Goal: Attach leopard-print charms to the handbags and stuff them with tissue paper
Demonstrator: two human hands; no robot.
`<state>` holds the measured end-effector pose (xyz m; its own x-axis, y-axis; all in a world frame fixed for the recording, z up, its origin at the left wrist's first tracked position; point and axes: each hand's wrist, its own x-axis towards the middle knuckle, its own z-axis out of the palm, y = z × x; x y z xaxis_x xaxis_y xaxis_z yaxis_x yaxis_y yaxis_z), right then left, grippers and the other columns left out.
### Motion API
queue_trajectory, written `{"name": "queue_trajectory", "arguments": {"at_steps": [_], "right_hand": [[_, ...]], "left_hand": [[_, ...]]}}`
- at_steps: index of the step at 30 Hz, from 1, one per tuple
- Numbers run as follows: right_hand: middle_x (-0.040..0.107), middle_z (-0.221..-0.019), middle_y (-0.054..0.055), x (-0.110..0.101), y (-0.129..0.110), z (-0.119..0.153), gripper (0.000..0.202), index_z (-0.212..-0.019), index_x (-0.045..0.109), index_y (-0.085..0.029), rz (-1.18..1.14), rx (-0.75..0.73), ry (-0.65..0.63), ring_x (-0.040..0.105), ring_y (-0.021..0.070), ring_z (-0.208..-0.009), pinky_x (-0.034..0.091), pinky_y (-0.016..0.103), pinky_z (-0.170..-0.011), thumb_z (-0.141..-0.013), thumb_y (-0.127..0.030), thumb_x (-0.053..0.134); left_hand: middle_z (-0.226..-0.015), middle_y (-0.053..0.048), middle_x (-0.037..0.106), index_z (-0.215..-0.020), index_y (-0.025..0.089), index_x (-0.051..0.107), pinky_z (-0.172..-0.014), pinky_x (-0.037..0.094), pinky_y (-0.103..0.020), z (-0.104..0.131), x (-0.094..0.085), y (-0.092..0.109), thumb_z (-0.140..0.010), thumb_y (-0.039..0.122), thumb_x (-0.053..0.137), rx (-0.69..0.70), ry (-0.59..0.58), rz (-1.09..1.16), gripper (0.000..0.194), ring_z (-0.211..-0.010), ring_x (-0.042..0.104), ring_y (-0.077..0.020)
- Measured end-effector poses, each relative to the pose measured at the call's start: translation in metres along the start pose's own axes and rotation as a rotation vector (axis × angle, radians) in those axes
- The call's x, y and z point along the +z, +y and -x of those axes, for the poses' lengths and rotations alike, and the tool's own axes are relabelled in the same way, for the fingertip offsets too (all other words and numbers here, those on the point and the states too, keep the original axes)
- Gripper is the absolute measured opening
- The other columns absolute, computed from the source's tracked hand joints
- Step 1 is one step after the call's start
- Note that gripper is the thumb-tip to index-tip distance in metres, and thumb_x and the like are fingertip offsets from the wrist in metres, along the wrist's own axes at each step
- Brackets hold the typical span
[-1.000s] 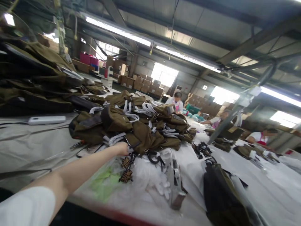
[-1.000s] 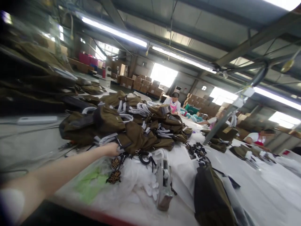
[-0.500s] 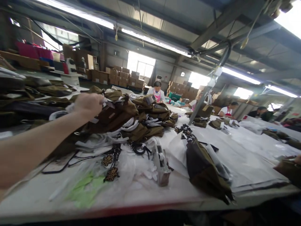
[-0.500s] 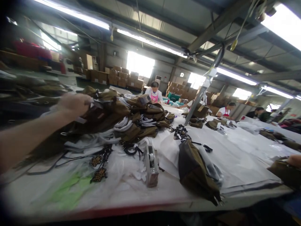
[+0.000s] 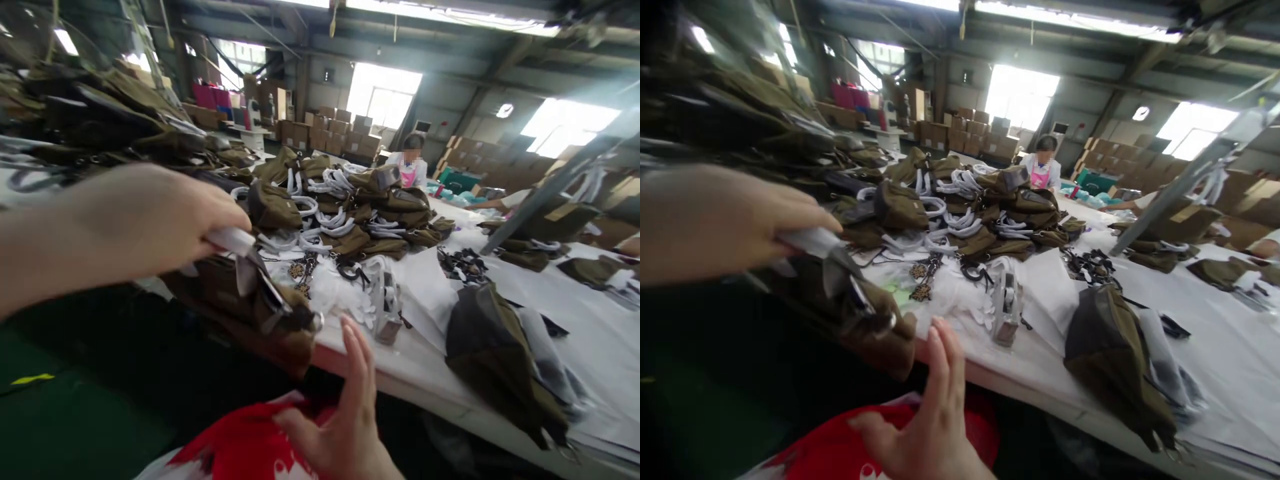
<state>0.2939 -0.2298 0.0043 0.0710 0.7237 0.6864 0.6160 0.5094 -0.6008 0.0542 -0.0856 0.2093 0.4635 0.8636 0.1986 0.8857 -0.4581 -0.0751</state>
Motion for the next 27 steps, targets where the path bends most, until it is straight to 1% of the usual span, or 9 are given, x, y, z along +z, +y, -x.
{"name": "queue_trajectory", "arguments": {"at_steps": [2,4,6,8,12,14,17,20,27], "right_hand": [[0.044,-0.143,0.019,0.027,-0.003,0.001,0.103,-0.149,0.024,-0.018,-0.123,0.035,-0.162,0.044,0.0387,-0.130,0.042,0.055,-0.103,-0.066,-0.040,0.080],[0.058,-0.129,0.014,0.055,0.006,0.008,0.086,-0.144,0.035,-0.020,-0.310,0.168,-0.307,0.058,0.0310,-0.115,0.049,0.046,-0.098,-0.070,-0.033,0.077],[0.068,-0.105,0.008,0.077,0.019,0.017,0.053,-0.124,0.053,-0.020,-0.505,0.347,-0.434,0.066,0.0229,-0.092,0.055,0.035,-0.083,-0.076,-0.030,0.071],[0.069,-0.088,0.004,0.089,0.030,0.025,0.026,-0.100,0.062,-0.020,-0.646,0.483,-0.494,0.066,0.0187,-0.077,0.054,0.029,-0.072,-0.078,-0.031,0.069],[0.069,-0.084,0.002,0.085,0.040,0.038,0.023,-0.088,0.063,-0.020,-0.724,0.599,-0.486,0.064,0.0181,-0.078,0.051,0.029,-0.074,-0.075,-0.036,0.073],[0.070,-0.088,0.003,0.079,0.043,0.046,0.025,-0.090,0.063,-0.020,-0.713,0.642,-0.476,0.064,0.0190,-0.081,0.050,0.031,-0.077,-0.075,-0.036,0.074],[0.069,-0.088,0.002,0.077,0.048,0.060,0.028,-0.092,0.063,-0.020,-0.694,0.710,-0.375,0.064,0.0192,-0.082,0.050,0.032,-0.079,-0.072,-0.036,0.076],[0.069,-0.089,0.002,0.078,0.050,0.069,0.032,-0.092,0.063,-0.021,-0.685,0.761,-0.229,0.065,0.0204,-0.084,0.050,0.034,-0.082,-0.068,-0.035,0.078],[0.071,-0.105,0.005,0.048,0.033,0.067,0.050,-0.112,0.062,-0.023,-0.685,0.786,-0.205,0.066,0.0231,-0.098,0.048,0.039,-0.092,-0.066,-0.027,0.081]], "left_hand": [[-0.083,0.000,0.070,-0.081,0.024,0.073,-0.077,0.046,-0.030,0.024,0.014,0.033,-0.066,0.013,0.068,0.057,-0.261,-0.075,0.020,-0.077,0.064,-0.0210],[-0.077,-0.005,0.071,-0.074,0.023,0.072,-0.067,0.045,-0.028,0.039,0.032,0.051,-0.070,0.016,0.068,0.087,-0.405,-0.016,0.009,-0.069,0.063,-0.0208],[-0.077,-0.007,0.072,-0.078,0.022,0.073,-0.064,0.046,-0.027,0.047,0.051,0.047,-0.072,0.024,0.069,0.104,-0.527,0.103,0.008,-0.070,0.064,-0.0220],[-0.082,-0.006,0.074,-0.093,0.023,0.074,-0.064,0.047,-0.025,0.053,0.070,0.025,-0.077,0.034,0.066,0.150,-0.645,0.327,0.021,-0.073,0.065,-0.0213],[-0.112,-0.007,0.072,-0.125,0.022,0.061,-0.083,0.050,-0.025,0.075,0.104,-0.043,-0.080,0.049,0.063,0.105,-0.712,0.879,0.052,-0.099,0.066,-0.0223],[-0.126,-0.007,0.066,-0.125,0.022,0.062,-0.095,0.046,-0.027,0.090,0.122,-0.072,-0.071,0.055,0.071,0.042,-0.697,1.023,0.063,-0.115,0.059,-0.0265],[-0.130,-0.008,0.064,-0.123,0.020,0.064,-0.104,0.041,-0.031,0.109,0.150,-0.095,-0.058,0.057,0.080,0.090,-0.869,1.194,0.077,-0.124,0.053,-0.0321],[-0.123,-0.008,0.067,-0.122,0.018,0.064,-0.101,0.044,-0.033,0.114,0.178,-0.093,-0.060,0.056,0.079,0.189,-1.010,1.270,0.074,-0.119,0.057,-0.0325],[-0.120,-0.003,0.070,-0.114,0.023,0.070,-0.097,0.047,-0.030,0.099,0.213,-0.053,-0.073,0.053,0.071,0.191,-0.874,1.092,0.051,-0.113,0.061,-0.0294]]}}
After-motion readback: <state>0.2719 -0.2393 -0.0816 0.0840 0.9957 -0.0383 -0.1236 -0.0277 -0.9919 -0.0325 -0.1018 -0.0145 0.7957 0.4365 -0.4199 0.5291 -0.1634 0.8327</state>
